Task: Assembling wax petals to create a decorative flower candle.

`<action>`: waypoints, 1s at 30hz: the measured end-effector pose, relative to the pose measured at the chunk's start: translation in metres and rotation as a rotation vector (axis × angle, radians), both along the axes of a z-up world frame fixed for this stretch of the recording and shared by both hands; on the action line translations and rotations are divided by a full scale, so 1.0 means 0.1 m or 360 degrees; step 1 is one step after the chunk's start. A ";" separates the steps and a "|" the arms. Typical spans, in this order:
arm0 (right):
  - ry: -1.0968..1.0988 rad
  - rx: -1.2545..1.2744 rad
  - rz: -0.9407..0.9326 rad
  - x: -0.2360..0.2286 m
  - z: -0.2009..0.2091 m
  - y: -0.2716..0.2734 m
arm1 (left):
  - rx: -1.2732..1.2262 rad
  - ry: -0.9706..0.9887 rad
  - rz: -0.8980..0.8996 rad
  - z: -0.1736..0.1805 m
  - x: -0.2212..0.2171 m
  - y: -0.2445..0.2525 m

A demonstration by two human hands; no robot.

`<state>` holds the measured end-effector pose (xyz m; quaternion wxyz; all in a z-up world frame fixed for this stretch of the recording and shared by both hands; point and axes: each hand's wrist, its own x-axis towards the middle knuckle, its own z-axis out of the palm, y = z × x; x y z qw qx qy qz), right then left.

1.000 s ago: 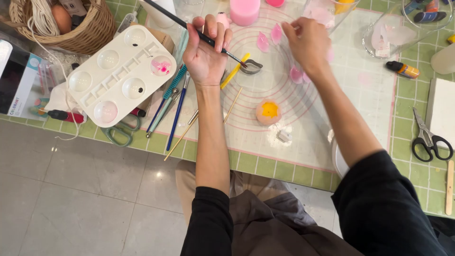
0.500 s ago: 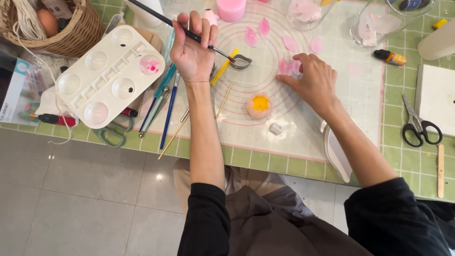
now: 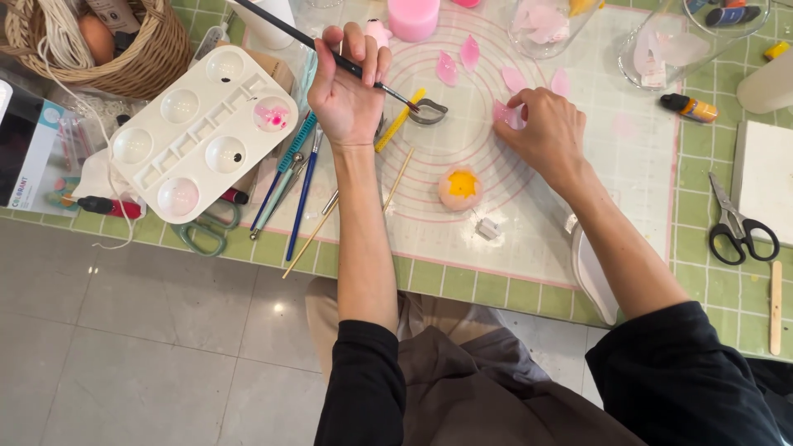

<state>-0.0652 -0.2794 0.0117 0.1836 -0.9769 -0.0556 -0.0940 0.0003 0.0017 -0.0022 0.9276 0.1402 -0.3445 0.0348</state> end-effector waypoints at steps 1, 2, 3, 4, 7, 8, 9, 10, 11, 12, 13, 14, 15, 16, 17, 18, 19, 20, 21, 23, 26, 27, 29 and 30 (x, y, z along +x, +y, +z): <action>-0.0016 -0.0003 -0.0006 0.02 0.00 0.03 | -0.0006 0.0001 -0.0004 0.00 0.00 0.00; -0.0031 -0.0006 -0.0012 0.05 0.00 0.07 | -0.0013 0.0002 -0.0007 0.00 -0.01 0.01; -0.0030 -0.0007 -0.0012 0.09 0.00 0.11 | -0.0013 0.0003 -0.0007 0.00 -0.01 0.01; -0.0066 0.0018 -0.0003 0.13 0.01 0.15 | -0.0016 0.0005 -0.0005 0.00 -0.01 0.00; -0.0109 0.0079 -0.0012 0.28 0.02 0.30 | -0.0016 0.0002 -0.0010 0.00 -0.01 0.00; -0.0114 0.0115 -0.0030 0.33 0.02 0.36 | -0.0013 0.0000 -0.0016 0.00 -0.01 0.00; -0.0116 0.0116 -0.0031 0.38 -0.01 0.37 | -0.0012 -0.0003 -0.0016 0.00 -0.01 0.00; -0.0138 0.0094 -0.0056 0.42 -0.05 0.39 | -0.0006 0.0002 -0.0008 -0.01 -0.01 0.00; -0.0161 0.0073 -0.0079 0.47 -0.09 0.40 | 0.0001 0.0005 0.0001 -0.01 0.00 0.00; -0.0164 0.0076 -0.0079 0.47 -0.08 0.34 | 0.0003 0.0003 0.0001 -0.01 0.01 0.00; -0.0161 0.0088 -0.0098 0.47 -0.08 0.29 | -0.0006 -0.0005 -0.0009 -0.02 0.02 0.01; -0.0158 0.0100 -0.0117 0.47 -0.09 0.24 | -0.0015 -0.0012 -0.0019 -0.02 0.02 0.02; -0.0156 0.0100 -0.0117 0.42 -0.05 0.07 | -0.0015 -0.0009 -0.0020 -0.03 0.02 0.02; -0.0115 0.0169 -0.0129 0.37 -0.02 -0.10 | -0.0039 -0.0006 -0.0011 -0.03 0.02 0.03; -0.0073 0.0236 -0.0147 0.31 0.01 -0.28 | -0.0064 -0.0002 -0.0008 -0.03 0.02 0.01; -0.0070 0.0233 -0.0154 0.22 0.06 -0.33 | -0.0067 0.0002 -0.0014 -0.03 0.01 0.01; -0.0031 0.0234 -0.0183 0.12 0.11 -0.40 | -0.0066 0.0003 -0.0031 -0.02 0.02 0.00; 0.0008 0.0236 -0.0212 0.03 0.17 -0.47 | -0.0065 0.0003 -0.0048 -0.02 0.02 -0.02; 0.0011 0.0234 -0.0225 -0.04 0.15 -0.48 | -0.0066 0.0007 -0.0061 -0.03 0.02 -0.02; 0.0039 0.0115 -0.0246 -0.17 0.13 -0.49 | -0.0044 0.0035 -0.0054 -0.04 0.02 -0.01; 0.0011 0.0031 -0.0226 -0.27 0.09 -0.35 | -0.0006 0.0008 0.0003 -0.05 0.02 0.00; 0.0008 0.0034 -0.0222 -0.26 0.05 -0.35 | -0.0003 0.0005 0.0007 -0.05 0.02 0.00; 0.0029 0.0037 -0.0247 -0.25 -0.02 -0.34 | -0.0021 0.0010 0.0002 -0.04 0.02 0.01; 0.0027 0.0040 -0.0244 -0.24 -0.06 -0.34 | -0.0018 0.0008 0.0005 -0.03 0.01 0.01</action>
